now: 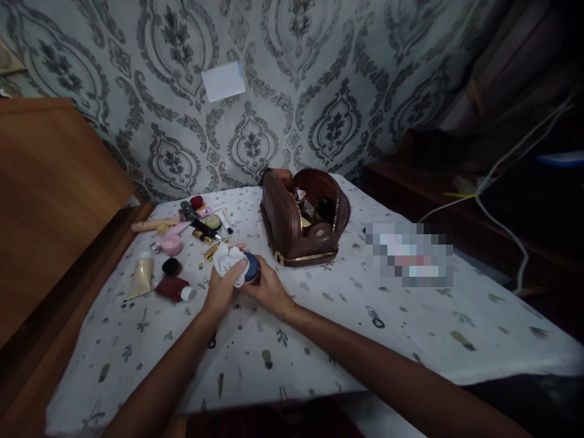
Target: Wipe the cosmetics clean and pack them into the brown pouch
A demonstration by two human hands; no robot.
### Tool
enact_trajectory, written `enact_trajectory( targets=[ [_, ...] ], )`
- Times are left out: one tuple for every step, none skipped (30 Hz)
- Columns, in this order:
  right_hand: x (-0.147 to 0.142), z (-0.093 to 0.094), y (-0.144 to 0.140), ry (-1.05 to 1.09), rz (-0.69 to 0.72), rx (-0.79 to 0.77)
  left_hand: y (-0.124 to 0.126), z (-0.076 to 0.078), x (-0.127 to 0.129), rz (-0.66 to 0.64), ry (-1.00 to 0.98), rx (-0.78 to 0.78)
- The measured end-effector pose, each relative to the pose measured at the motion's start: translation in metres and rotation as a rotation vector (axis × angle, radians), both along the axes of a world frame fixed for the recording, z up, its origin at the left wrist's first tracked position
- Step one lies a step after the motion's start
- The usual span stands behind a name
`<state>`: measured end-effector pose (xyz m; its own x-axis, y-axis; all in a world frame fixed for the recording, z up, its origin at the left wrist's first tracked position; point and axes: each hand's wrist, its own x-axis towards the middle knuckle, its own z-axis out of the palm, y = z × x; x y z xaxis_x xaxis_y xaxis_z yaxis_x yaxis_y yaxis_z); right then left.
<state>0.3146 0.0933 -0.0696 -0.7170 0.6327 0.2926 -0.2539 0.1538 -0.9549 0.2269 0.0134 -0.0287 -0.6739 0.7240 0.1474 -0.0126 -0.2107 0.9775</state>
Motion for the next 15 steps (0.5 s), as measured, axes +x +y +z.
enact_trajectory(
  targets=[
    [0.0, -0.001, 0.0, -0.003, 0.005, 0.022, -0.001, -0.001, -0.001, 0.008, -0.013, 0.004],
    [0.0, -0.001, 0.0, -0.012, 0.01, 0.05, -0.002, -0.002, -0.003, 0.013, -0.029, 0.006],
    [0.0, -0.001, 0.0, -0.024, 0.009, 0.084, -0.003, -0.003, -0.006, 0.02, -0.047, 0.007],
    [0.0, -0.001, 0.0, -0.039, 0.007, 0.126, -0.004, -0.004, -0.008, 0.034, -0.063, 0.01],
    [0.0, 0.0, 0.0, -0.058, 0.005, 0.171, -0.004, -0.005, -0.011, 0.057, -0.077, 0.013],
    [0.0, 0.001, 0.001, -0.077, 0.003, 0.219, -0.005, -0.006, -0.014, 0.087, -0.082, 0.012],
    [0.001, 0.002, 0.001, -0.097, 0.002, 0.269, -0.006, -0.006, -0.016, 0.116, -0.071, 0.003],
    [0.001, 0.003, 0.001, -0.118, 0.001, 0.32, -0.007, -0.006, -0.018, 0.143, -0.043, -0.012],
    [0.002, 0.004, 0.001, -0.141, -0.003, 0.369, -0.009, -0.006, -0.019, 0.157, 0.002, -0.036],
    [0.003, 0.005, 0.001, -0.168, -0.009, 0.415, -0.01, -0.005, -0.02, 0.152, 0.06, -0.072],
    [0.004, 0.006, 0.0, -0.201, -0.019, 0.456, -0.011, -0.003, -0.019, 0.125, 0.122, -0.113],
    [0.005, 0.007, -0.001, -0.238, -0.031, 0.488, -0.013, -0.001, -0.019, 0.087, 0.181, -0.152],
    [0.006, 0.008, -0.001, -0.278, -0.045, 0.51, -0.014, 0.002, -0.017, 0.046, 0.229, -0.185],
    [0.007, 0.008, -0.002, -0.316, -0.061, 0.52, -0.015, 0.003, -0.015, 0.01, 0.267, -0.212],
    [0.008, 0.009, -0.003, -0.345, -0.077, 0.524, -0.016, 0.005, -0.012, -0.017, 0.304, -0.232]
  ],
)
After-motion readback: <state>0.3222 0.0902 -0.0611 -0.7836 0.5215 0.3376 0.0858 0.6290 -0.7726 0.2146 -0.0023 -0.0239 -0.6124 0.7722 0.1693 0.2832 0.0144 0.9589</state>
